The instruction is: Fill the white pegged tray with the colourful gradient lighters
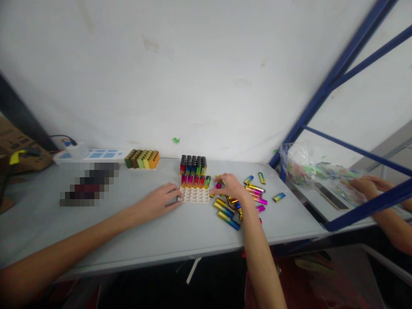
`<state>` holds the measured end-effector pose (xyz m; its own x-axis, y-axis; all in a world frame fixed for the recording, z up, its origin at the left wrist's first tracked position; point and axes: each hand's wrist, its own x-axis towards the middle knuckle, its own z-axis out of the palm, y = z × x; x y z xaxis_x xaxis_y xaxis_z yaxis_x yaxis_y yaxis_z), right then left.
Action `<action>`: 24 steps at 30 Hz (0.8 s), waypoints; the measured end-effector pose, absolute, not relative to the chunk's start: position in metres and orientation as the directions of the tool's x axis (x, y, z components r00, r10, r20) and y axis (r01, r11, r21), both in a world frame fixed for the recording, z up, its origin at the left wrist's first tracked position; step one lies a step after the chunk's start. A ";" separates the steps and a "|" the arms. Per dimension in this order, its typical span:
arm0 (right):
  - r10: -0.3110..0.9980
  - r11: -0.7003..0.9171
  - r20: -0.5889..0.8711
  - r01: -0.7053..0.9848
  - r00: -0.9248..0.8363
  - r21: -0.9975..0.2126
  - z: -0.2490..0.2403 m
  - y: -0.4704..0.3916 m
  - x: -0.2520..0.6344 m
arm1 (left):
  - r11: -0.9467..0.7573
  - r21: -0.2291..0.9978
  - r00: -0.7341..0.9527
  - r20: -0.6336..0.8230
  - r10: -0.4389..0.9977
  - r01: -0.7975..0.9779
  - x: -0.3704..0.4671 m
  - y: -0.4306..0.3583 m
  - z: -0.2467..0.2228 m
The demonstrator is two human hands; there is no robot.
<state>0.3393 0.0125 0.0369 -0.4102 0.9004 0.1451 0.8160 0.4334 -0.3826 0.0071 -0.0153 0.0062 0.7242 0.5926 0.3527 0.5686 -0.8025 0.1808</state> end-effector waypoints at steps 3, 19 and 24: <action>0.888 0.459 0.178 0.790 -0.424 -0.407 0.033 0.015 0.347 | -0.797 0.178 0.723 0.344 0.600 0.577 0.006 -0.016 0.008; 0.872 0.489 0.290 0.717 -0.394 -0.496 0.025 0.024 0.339 | -0.790 0.198 0.702 0.369 0.608 0.580 0.002 -0.012 0.007; 0.911 0.410 0.321 0.659 -0.260 -0.631 0.038 0.014 0.334 | -0.790 0.168 0.714 0.349 0.607 0.589 0.002 -0.012 0.008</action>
